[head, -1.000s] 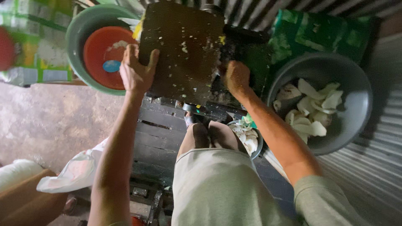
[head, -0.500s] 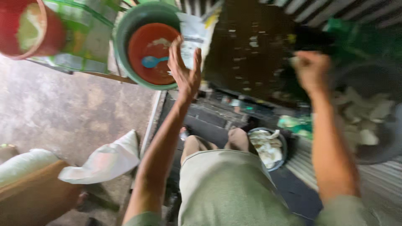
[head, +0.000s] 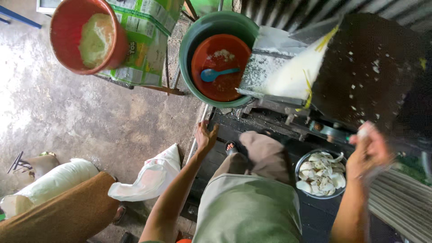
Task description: The person grates coconut halves against a rotating manual grater machine, holding a guard board with one hand while pressing each coconut half against the drum, and drops the shreds into a bowl. They then scrape accumulated grated coconut from the machine chute into a red bowl and resume grating more coconut halves.
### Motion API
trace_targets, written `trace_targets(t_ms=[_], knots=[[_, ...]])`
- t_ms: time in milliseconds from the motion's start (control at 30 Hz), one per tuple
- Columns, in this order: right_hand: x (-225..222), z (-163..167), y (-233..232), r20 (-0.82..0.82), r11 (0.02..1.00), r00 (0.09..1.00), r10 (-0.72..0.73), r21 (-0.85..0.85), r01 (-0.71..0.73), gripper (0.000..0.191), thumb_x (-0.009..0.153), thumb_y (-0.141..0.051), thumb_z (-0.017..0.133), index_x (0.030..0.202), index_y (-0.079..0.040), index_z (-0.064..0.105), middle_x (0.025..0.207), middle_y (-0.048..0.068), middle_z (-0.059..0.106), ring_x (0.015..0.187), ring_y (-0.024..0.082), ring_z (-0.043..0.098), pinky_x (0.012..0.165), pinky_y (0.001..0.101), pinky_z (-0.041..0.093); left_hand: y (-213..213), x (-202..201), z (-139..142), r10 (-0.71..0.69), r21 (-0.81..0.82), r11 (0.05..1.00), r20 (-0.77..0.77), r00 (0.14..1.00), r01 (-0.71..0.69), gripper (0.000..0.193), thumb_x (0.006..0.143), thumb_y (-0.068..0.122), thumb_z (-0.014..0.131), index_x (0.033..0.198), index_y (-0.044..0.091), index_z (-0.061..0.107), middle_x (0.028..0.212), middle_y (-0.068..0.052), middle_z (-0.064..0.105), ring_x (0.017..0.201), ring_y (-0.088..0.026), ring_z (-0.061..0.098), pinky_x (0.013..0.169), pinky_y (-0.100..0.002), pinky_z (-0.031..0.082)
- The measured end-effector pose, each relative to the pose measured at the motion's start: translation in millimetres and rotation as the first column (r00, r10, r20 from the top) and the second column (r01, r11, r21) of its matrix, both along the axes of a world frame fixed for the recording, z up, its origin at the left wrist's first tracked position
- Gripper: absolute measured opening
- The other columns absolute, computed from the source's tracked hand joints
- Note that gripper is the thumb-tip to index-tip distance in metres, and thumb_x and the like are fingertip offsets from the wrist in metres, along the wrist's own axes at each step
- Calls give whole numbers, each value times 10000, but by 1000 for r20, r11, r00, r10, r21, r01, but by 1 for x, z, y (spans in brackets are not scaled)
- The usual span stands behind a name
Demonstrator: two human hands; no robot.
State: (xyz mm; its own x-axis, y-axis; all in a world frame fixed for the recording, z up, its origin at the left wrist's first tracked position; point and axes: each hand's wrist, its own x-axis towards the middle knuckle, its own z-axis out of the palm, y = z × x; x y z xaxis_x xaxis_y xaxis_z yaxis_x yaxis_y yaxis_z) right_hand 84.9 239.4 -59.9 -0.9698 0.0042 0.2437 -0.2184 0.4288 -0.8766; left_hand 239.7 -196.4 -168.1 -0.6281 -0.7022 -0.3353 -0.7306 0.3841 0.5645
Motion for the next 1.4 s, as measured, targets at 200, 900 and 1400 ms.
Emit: trace_targets(t_ms=[200, 900, 1400], knots=[[43, -16, -67, 208, 992, 978, 29, 111, -53, 175, 1100, -103, 610, 1209, -4, 707, 1131, 130, 750, 859, 159, 754, 725, 292, 622, -38, -45, -24, 11, -24, 1000, -10, 1000, -11, 575, 834, 481, 724, 1219, 63, 634, 1239, -178, 616, 1117, -420, 623, 916, -528, 490], [-8, -136, -313, 318, 846, 857, 406, 223, -484, 170, 946, -203, 706, 1071, -96, 751, 920, 92, 734, 830, 287, 733, 718, 386, 584, -189, -250, -97, -532, -297, 816, -46, 846, 497, 786, 714, 280, 832, 1321, -71, 478, 1301, -370, 557, 1130, -519, 560, 907, -538, 487], [-122, -336, -518, 500, 484, 863, 67, 741, -466, 560, 879, -166, 564, 1436, -118, 534, 1514, 217, 484, 1439, 418, 375, 1103, 587, 359, -274, -288, -193, -574, 145, 762, -299, 762, 631, 269, 790, 45, 643, 1056, 38, 688, 892, -230, 728, 877, -387, 743, 731, -456, 579]])
